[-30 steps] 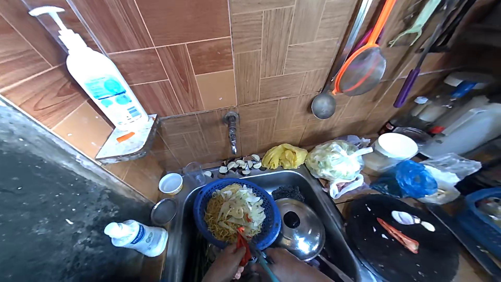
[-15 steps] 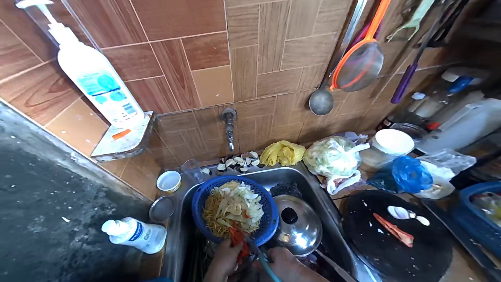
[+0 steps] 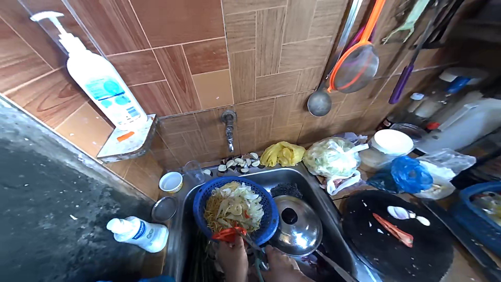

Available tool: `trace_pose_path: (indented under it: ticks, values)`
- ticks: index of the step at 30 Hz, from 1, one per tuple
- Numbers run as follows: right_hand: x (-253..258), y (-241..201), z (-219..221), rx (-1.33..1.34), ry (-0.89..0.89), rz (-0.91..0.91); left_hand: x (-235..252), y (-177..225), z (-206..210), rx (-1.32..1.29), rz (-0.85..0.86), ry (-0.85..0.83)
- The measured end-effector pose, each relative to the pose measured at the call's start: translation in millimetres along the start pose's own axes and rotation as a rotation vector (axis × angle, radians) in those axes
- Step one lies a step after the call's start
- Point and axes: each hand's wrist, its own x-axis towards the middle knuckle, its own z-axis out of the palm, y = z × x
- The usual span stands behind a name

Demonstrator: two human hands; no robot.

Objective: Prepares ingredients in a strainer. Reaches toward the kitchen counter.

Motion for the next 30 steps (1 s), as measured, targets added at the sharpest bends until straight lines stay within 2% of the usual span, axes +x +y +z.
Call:
trace_pose_path:
  ticks: [6,10,16,25,30]
  values:
    - [2,-3,0,-0.063,-0.025,-0.018,2,-1,0,-0.191,-0.112,0.010]
    - [8,8,-2,-0.034,-0.053,-0.109,10,-2,-3,-0.309,-0.202,-0.021]
    - [13,17,4,0.063,-0.036,-0.086,5,0,-7,-0.170,-0.158,-0.150]
    - [13,12,0,0.010,-0.056,-0.170,15,2,-8,-0.301,-0.231,-0.151]
    - [17,26,7,0.138,-0.086,-0.163,17,2,-11,-0.180,-0.190,-0.197]
